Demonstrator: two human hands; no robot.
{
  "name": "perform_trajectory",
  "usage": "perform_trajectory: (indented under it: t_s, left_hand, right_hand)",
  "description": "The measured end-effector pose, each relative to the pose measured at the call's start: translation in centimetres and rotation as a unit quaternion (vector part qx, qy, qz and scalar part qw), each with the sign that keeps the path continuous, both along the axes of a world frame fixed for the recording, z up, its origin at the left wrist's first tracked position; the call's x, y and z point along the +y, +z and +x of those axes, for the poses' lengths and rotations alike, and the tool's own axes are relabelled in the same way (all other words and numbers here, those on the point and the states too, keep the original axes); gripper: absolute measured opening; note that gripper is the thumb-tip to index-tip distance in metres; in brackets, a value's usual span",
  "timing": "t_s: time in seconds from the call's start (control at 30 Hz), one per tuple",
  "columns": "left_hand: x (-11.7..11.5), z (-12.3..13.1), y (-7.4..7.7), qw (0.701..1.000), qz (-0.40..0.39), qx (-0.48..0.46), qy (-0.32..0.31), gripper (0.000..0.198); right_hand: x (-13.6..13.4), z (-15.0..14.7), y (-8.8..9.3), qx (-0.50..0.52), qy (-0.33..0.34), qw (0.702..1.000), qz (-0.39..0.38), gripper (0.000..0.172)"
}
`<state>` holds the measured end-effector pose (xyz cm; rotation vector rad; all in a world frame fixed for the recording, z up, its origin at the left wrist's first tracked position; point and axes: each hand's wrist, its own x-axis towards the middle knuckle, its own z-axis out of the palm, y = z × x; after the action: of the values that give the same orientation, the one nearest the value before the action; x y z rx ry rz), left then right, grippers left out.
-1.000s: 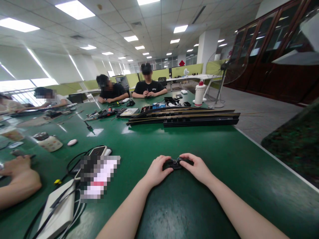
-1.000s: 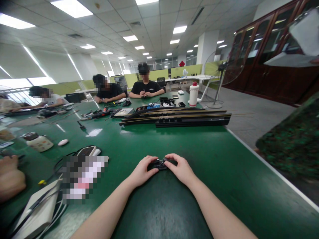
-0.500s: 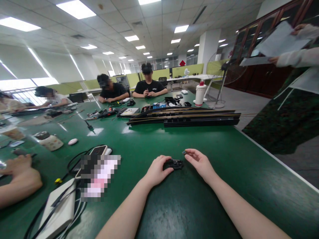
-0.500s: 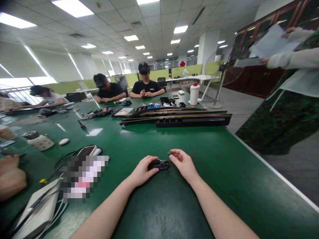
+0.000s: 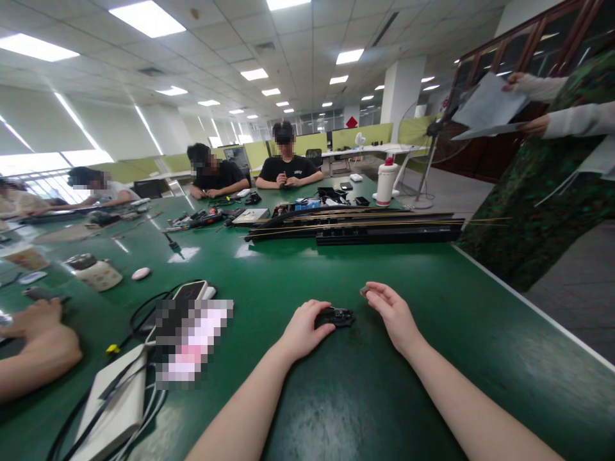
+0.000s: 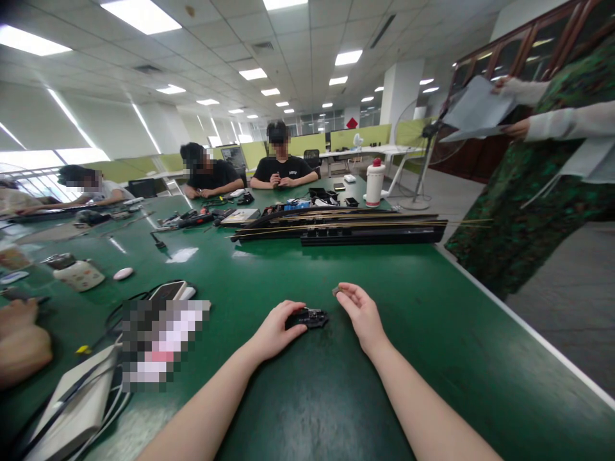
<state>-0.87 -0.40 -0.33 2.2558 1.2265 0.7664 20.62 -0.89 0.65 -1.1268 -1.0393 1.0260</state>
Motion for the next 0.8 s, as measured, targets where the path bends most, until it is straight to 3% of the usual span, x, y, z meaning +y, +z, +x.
perform_trajectory:
  t_s: [0.8]
  left_hand:
    - [-0.08, 0.02, 0.24, 1.0, 0.004, 0.007, -0.004, 0.04]
  right_hand:
    - [-0.09, -0.15, 0.2, 0.039, 0.007, 0.999, -0.031, 0.038]
